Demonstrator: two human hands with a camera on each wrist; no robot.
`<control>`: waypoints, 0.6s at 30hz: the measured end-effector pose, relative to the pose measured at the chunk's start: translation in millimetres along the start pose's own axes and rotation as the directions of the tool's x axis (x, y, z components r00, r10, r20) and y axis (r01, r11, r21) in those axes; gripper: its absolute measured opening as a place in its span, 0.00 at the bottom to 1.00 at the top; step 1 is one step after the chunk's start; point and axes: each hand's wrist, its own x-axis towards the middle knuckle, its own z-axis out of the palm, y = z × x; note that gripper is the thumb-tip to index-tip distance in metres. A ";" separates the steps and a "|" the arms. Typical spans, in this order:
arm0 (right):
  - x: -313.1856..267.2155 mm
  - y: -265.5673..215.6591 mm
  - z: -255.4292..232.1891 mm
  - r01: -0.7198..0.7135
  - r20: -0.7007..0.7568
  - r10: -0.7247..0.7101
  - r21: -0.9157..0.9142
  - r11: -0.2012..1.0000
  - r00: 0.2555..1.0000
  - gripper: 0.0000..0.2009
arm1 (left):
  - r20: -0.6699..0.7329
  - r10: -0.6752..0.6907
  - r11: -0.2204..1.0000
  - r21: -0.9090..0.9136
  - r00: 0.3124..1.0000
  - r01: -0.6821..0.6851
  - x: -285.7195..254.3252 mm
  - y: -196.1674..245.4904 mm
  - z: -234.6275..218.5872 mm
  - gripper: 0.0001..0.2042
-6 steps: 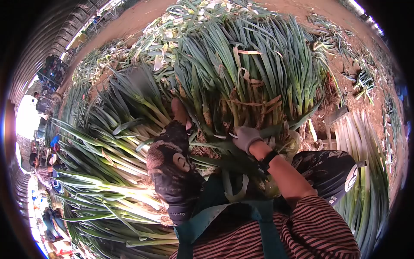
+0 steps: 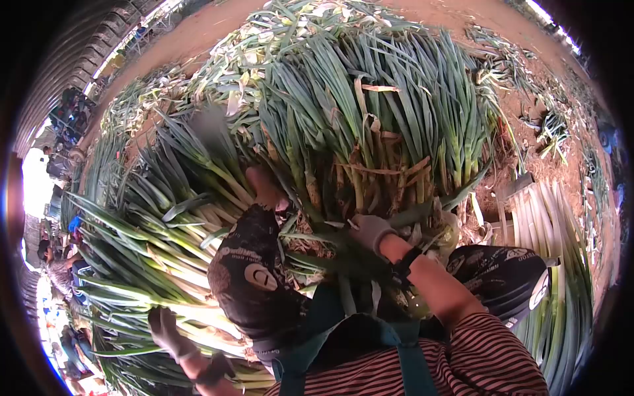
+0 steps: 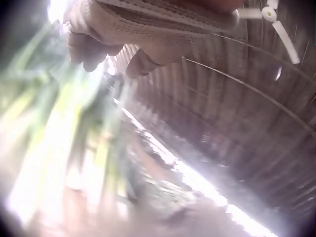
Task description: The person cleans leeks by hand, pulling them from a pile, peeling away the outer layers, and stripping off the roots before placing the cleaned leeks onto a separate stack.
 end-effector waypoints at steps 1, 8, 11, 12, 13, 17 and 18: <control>8.7 -4.9 1.9 0.012 0.002 -0.012 0.011 1.000 1.000 0.17 | 0.264 0.395 0.877 0.175 0.880 -0.447 6.4 10.2 50.0 0.11; 139.7 -39.6 73.9 -0.102 -0.105 0.102 0.005 0.995 0.989 0.14 | 0.668 -0.005 0.712 -0.520 0.744 0.471 -64.9 94.6 271.8 0.09; 202.3 -36.8 122.4 -0.309 -0.012 0.309 -0.106 0.945 0.951 0.14 | 0.673 -0.258 0.782 -0.276 0.694 0.559 -65.8 55.6 269.2 0.09; 204.8 -55.8 113.3 -0.400 0.013 0.407 -0.162 0.902 0.913 0.15 | 0.690 -0.287 0.718 -0.304 0.665 0.626 -63.5 49.8 266.0 0.09; 215.4 -52.5 119.4 -0.399 -0.008 0.403 -0.168 0.902 0.915 0.15 | 0.709 -0.312 0.649 -0.326 0.632 0.687 -60.3 46.0 263.5 0.09; 214.0 -57.4 81.0 -0.429 0.197 0.420 0.008 0.903 0.886 0.18 | 0.713 -0.318 0.662 -0.306 0.625 0.684 -50.2 45.1 262.8 0.10; 209.2 -61.3 58.8 -0.448 0.311 0.399 0.101 0.888 0.862 0.20 | 0.733 -0.283 0.672 -0.308 0.618 0.673 -49.5 43.8 262.7 0.09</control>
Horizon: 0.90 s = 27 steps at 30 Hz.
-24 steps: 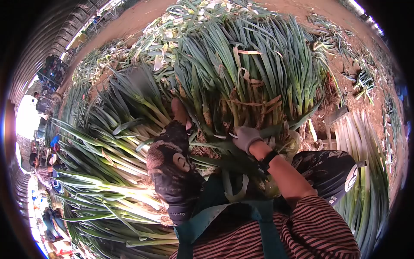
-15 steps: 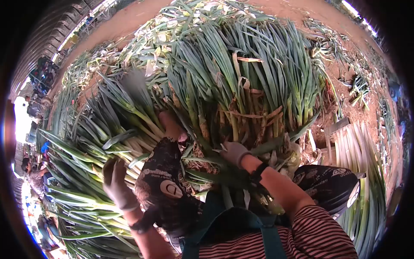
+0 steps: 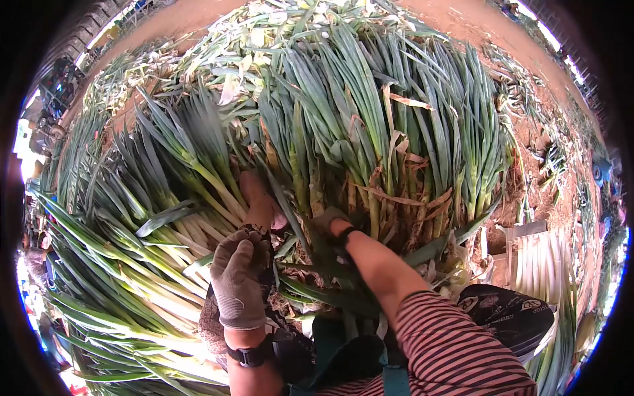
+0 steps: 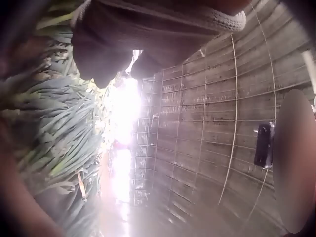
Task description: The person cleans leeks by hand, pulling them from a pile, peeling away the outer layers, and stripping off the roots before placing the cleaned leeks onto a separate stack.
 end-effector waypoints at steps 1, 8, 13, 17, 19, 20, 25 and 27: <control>4.8 12.7 -1.8 0.033 0.009 -0.034 0.131 0.991 0.999 0.22 | 0.010 -0.025 1.000 -0.018 1.000 0.025 -0.6 1.2 0.4 0.09; -36.6 103.8 -30.6 0.444 0.046 -0.443 -0.001 0.896 0.895 0.16 | 0.110 -0.066 0.998 0.016 0.992 0.065 -4.9 -9.7 -2.0 0.08; -163.4 102.0 -35.1 0.304 0.067 -0.396 0.531 0.791 0.916 0.16 | 0.122 -0.079 0.987 0.151 0.989 0.060 4.7 -41.9 -5.0 0.09; -244.4 122.8 -64.9 0.363 0.008 -0.410 0.452 0.815 0.912 0.19 | 0.222 -0.279 0.913 0.362 0.934 0.187 6.8 -71.7 1.1 0.13; -274.8 139.1 -73.2 0.391 -0.028 -0.411 0.370 0.843 0.911 0.25 | 0.395 -0.434 0.867 0.429 0.810 0.255 -9.1 -69.7 13.4 0.18; -290.8 143.5 -77.2 0.365 -0.004 -0.392 0.373 0.853 0.920 0.29 | 0.480 -0.424 0.890 0.377 0.768 0.256 -22.1 -68.3 21.8 0.20; -345.3 134.7 -62.8 0.465 -0.018 -0.626 0.686 0.559 0.780 0.29 | 0.691 -0.106 0.978 -0.060 0.715 0.202 -69.1 -58.1 59.9 0.25; -351.5 134.0 -60.0 0.340 0.066 -0.560 0.734 0.588 0.826 0.31 | 0.665 0.023 0.965 -0.211 0.747 0.158 -90.8 -40.3 71.1 0.25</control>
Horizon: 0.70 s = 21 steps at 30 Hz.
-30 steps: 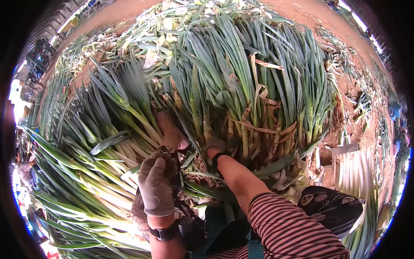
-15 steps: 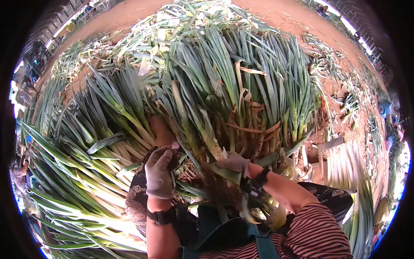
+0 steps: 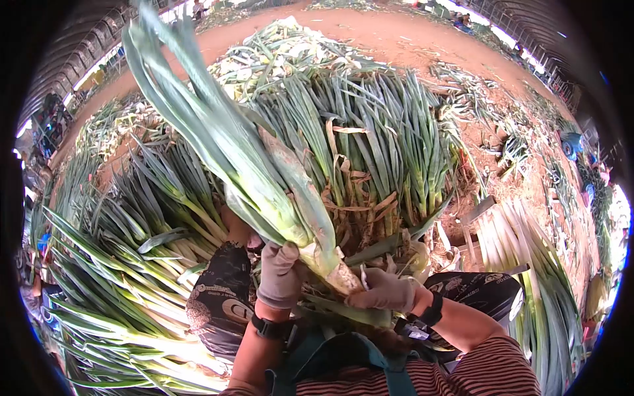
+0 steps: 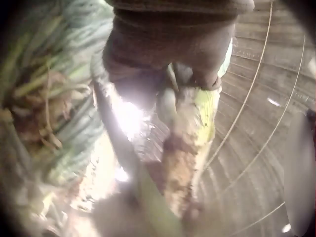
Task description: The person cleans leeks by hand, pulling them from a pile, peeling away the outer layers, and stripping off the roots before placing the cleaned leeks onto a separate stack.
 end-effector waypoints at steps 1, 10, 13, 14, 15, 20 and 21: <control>-1.0 -3.9 2.0 0.062 -0.028 -0.065 -0.082 0.995 0.998 0.31 | -0.013 0.039 0.999 0.028 0.999 -0.039 -3.8 7.6 9.5 0.24; 14.5 -36.5 42.0 0.490 -0.267 -0.482 -0.041 0.871 0.834 0.23 | -0.053 0.059 0.965 0.259 0.997 -0.043 -38.4 8.6 41.7 0.21; 21.9 12.3 48.2 0.606 -0.464 -0.487 0.147 0.782 0.740 0.15 | -0.030 -0.043 0.984 0.169 0.999 0.047 -37.7 -13.5 16.4 0.21; 28.3 26.9 38.5 0.622 -0.409 -0.481 0.365 0.693 0.776 0.14 | -0.038 -0.066 0.992 0.109 0.997 0.070 -39.4 -24.3 9.3 0.20; 31.8 42.6 26.4 0.597 -0.355 -0.485 0.564 0.570 0.799 0.13 | -0.054 -0.023 0.959 0.282 0.998 0.037 -44.2 -20.9 21.1 0.17; -8.2 10.8 57.1 0.543 -0.555 -0.233 0.498 0.676 0.799 0.14 | 0.008 -0.118 0.924 0.368 0.993 0.107 -49.2 -8.7 35.1 0.16; -15.5 10.2 50.8 0.498 -0.488 -0.256 0.468 0.730 0.834 0.16 | 0.039 -0.099 0.919 0.388 0.994 0.076 -48.5 -9.3 34.8 0.16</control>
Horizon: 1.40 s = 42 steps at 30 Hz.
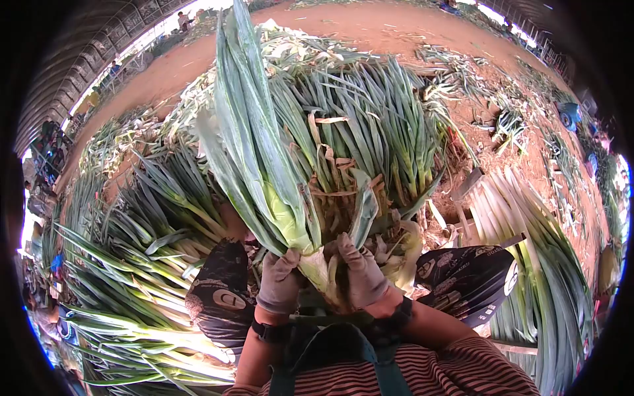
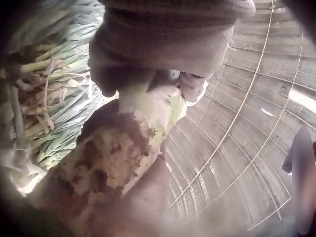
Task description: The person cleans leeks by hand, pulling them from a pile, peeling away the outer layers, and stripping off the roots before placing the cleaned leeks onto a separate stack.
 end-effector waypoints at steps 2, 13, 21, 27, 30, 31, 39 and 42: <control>7.6 3.9 -28.0 0.035 0.195 -0.035 0.006 0.999 0.980 0.18 | -0.079 0.056 0.992 -0.105 0.995 -0.064 -2.2 3.1 15.3 0.16; -55.1 -44.6 -93.0 -0.277 -0.059 0.355 -0.749 0.602 0.933 0.21 | -0.415 0.383 0.912 0.026 0.825 -0.410 1.3 21.9 6.9 0.17; -81.5 -50.1 -111.7 -0.043 -0.201 0.420 -0.933 -0.356 0.885 0.23 | -0.667 0.516 0.815 0.187 0.538 -0.549 32.5 70.6 -11.0 0.06; -63.0 -93.4 -96.5 0.096 0.155 -0.197 -0.955 -0.281 0.968 0.33 | -0.526 0.670 0.734 0.358 0.524 -0.578 44.6 126.5 -43.8 0.07; -39.9 -85.3 -56.1 0.358 0.348 -0.083 -0.915 0.188 0.934 0.31 | -0.538 0.692 0.681 0.266 0.481 -0.682 59.9 110.9 -13.1 0.07; -33.0 -73.1 -52.8 0.304 0.365 0.082 -0.863 0.404 0.927 0.30 | -0.564 0.679 0.681 0.245 0.470 -0.690 62.9 105.6 2.3 0.07; 4.4 -34.3 -17.5 0.005 0.445 0.299 -0.564 0.826 0.844 0.18 | -0.524 0.510 0.834 0.109 0.682 -0.540 58.3 59.2 26.7 0.07; 28.8 -33.3 -33.7 0.084 0.323 0.162 -0.629 0.773 0.933 0.15 | -0.456 0.417 0.909 0.218 0.787 -0.355 40.5 25.2 45.4 0.05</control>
